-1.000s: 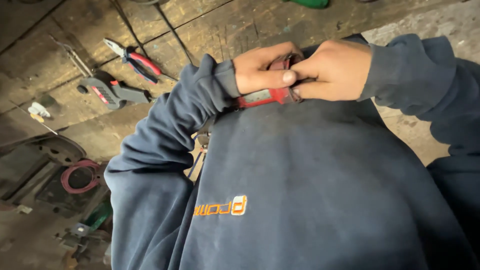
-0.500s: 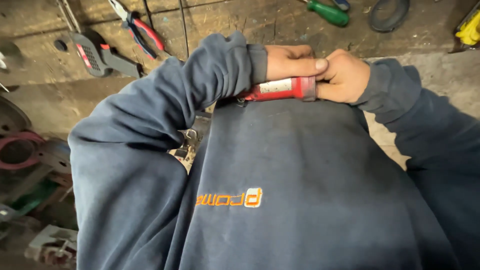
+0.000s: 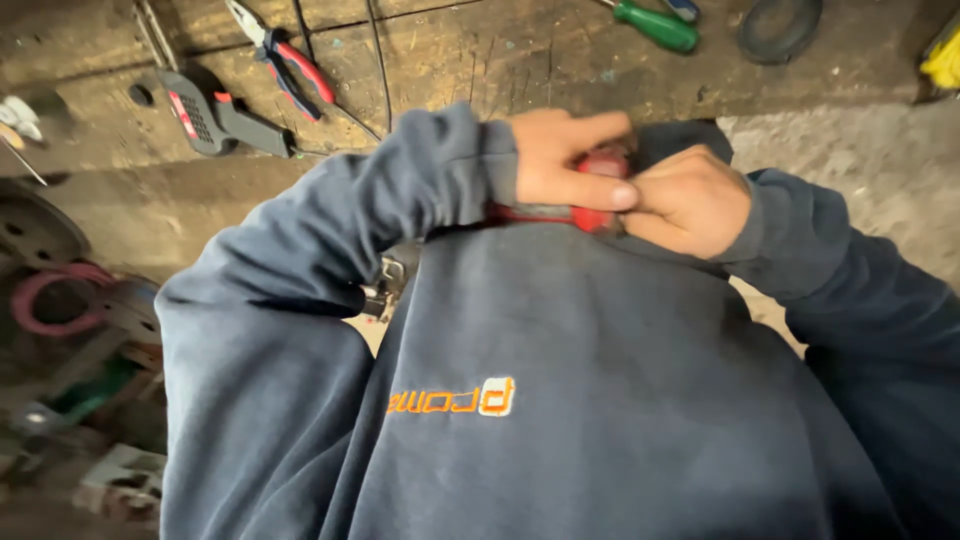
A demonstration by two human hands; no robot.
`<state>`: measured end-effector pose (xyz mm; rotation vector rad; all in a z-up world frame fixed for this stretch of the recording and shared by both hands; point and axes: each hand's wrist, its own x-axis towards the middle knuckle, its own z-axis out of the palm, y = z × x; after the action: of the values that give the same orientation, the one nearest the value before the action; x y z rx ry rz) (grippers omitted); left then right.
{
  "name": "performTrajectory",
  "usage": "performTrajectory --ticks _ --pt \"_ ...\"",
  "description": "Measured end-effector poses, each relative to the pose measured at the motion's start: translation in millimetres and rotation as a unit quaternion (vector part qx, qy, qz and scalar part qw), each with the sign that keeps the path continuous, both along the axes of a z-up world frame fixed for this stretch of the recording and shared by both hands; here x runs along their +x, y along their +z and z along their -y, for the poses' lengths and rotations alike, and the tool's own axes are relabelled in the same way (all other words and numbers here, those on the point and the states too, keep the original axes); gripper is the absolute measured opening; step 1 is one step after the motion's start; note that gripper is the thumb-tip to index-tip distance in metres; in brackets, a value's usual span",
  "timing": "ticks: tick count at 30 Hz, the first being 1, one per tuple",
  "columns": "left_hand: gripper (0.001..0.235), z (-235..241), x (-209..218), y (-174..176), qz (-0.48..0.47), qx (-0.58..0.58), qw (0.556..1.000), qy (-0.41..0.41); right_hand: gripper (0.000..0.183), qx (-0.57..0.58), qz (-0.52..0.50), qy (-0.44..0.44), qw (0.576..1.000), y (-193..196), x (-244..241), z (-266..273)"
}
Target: Repairing a red Milwaukee power tool at a workbench.
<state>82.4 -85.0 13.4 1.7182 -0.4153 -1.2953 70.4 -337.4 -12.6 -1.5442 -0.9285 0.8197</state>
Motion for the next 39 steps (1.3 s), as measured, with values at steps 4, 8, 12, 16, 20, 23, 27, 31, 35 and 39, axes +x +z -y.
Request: performTrajectory --ticks 4,8,12,16,20,23,27,31,35,39 --pt "0.065 -28 5 10 0.031 -0.115 0.992 0.035 0.034 -0.003 0.125 -0.064 0.99 43 16 6" --pt "0.07 -40 7 3 0.01 -0.221 0.975 0.024 0.025 -0.029 0.077 -0.143 0.986 39 6 46" --pt "0.084 -41 11 0 -0.013 -0.317 0.948 -0.025 0.019 -0.078 0.026 -0.236 0.968 32 -13 62" --pt "0.083 -38 22 14 -0.026 -0.378 0.922 -0.08 0.02 -0.134 0.026 -0.266 0.954 35 -18 53" --pt "0.086 -33 28 27 -0.031 -0.374 0.921 -0.105 0.02 -0.128 0.026 -0.259 0.957 36 -21 48" --pt "0.085 -34 30 27 -0.003 -0.369 0.922 -0.115 0.022 -0.178 0.028 -0.263 0.948 42 -19 41" --pt "0.084 -45 39 32 0.054 -0.377 0.918 -0.111 0.027 -0.195 0.046 -0.25 0.947 38 -21 32" --pt "0.087 -67 51 58 0.139 -0.354 0.919 -0.102 0.035 -0.234 0.042 -0.211 0.948 27 -31 29" --pt "0.086 -84 56 97 0.22 -0.332 0.914 -0.081 0.038 -0.228 0.03 -0.2 0.952 40 -22 7" --pt "0.084 -87 46 134 0.355 -0.32 0.877 -0.044 0.06 -0.088 0.014 -0.128 0.988 66 7 -23"
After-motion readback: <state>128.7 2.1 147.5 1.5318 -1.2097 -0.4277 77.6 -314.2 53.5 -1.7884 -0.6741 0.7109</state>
